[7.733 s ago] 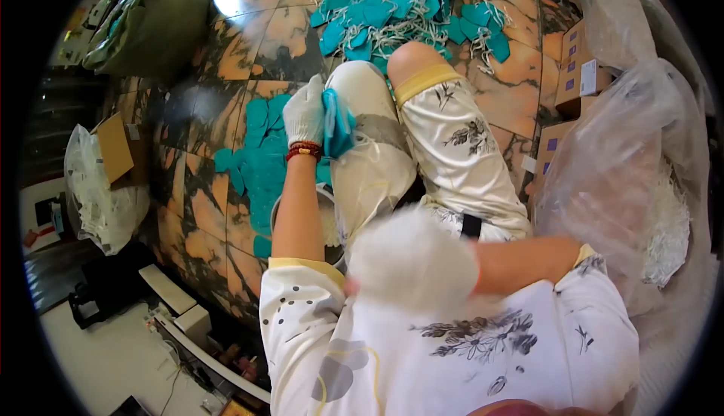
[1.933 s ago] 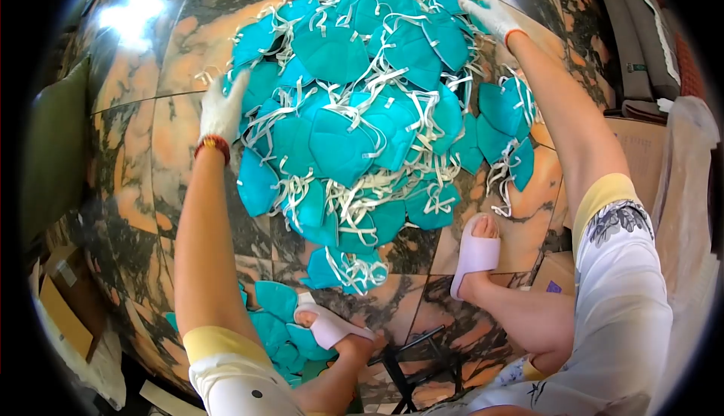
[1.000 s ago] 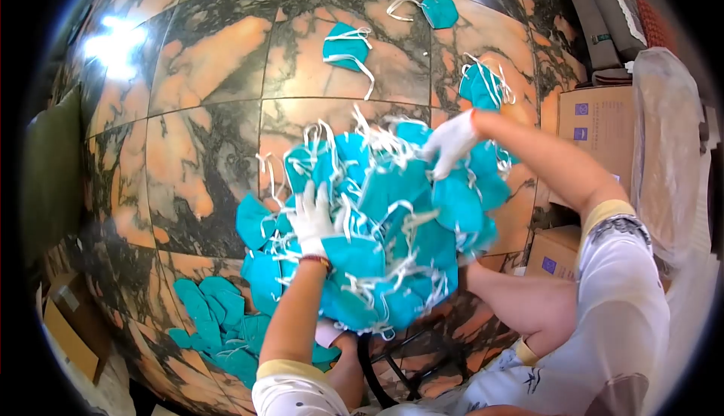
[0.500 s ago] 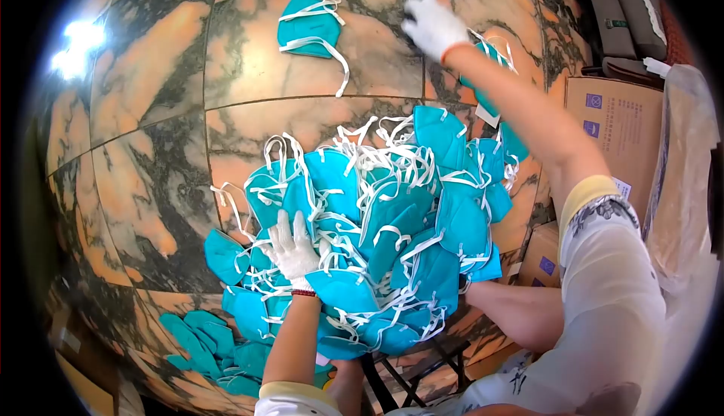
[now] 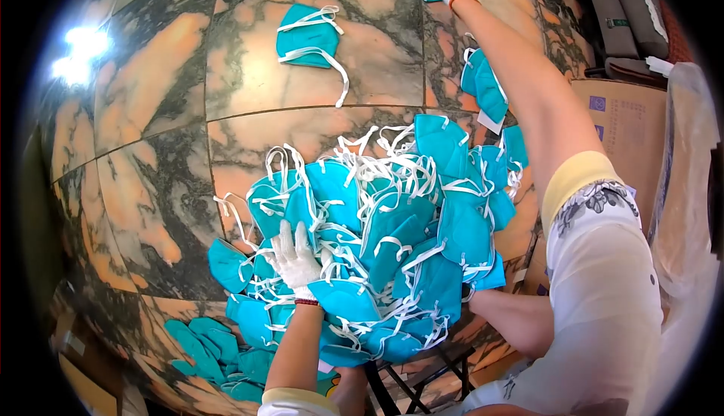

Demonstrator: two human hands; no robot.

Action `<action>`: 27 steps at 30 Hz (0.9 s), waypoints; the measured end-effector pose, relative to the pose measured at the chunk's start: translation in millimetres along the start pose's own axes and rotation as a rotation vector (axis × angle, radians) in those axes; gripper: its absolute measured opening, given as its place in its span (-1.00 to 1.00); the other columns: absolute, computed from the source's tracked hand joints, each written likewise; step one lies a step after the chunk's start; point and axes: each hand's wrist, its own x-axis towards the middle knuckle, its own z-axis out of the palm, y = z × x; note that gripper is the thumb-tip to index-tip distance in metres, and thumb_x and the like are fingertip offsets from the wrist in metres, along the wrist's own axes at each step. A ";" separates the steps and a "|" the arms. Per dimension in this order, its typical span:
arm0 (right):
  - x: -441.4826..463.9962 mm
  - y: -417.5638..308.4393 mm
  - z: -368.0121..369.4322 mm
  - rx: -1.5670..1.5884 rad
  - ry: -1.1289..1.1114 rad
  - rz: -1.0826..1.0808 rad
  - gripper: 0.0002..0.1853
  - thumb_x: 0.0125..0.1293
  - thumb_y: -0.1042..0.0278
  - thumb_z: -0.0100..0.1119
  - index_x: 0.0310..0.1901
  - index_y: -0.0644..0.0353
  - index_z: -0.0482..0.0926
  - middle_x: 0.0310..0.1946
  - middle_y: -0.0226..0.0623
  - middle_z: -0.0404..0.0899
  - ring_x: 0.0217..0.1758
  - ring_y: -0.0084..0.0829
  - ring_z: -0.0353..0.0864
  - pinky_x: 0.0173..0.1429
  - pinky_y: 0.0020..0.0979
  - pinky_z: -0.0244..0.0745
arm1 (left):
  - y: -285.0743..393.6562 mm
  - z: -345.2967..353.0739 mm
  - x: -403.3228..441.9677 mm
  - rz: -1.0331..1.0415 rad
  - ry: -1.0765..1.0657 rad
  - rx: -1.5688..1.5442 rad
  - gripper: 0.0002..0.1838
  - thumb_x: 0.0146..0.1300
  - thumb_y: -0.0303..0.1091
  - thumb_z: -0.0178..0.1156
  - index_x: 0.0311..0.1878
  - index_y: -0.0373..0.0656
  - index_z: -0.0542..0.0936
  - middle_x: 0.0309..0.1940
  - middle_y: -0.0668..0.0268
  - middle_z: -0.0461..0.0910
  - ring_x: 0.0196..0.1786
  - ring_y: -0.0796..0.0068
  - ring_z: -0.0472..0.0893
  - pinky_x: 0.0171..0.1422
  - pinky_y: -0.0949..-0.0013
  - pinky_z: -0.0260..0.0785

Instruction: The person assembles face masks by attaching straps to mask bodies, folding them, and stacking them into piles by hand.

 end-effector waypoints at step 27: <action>-200.3 73.0 -286.4 1.446 -0.375 -0.314 -0.78 0.34 0.26 0.17 -0.14 0.24 0.57 0.02 -0.17 0.60 0.04 -0.34 0.61 0.19 -0.30 0.50 | -11.9 16.9 -7.1 0.075 0.104 0.045 -0.20 -0.03 -0.14 0.39 0.38 0.16 0.41 0.45 0.31 0.35 0.40 0.04 0.37 0.53 -0.26 0.05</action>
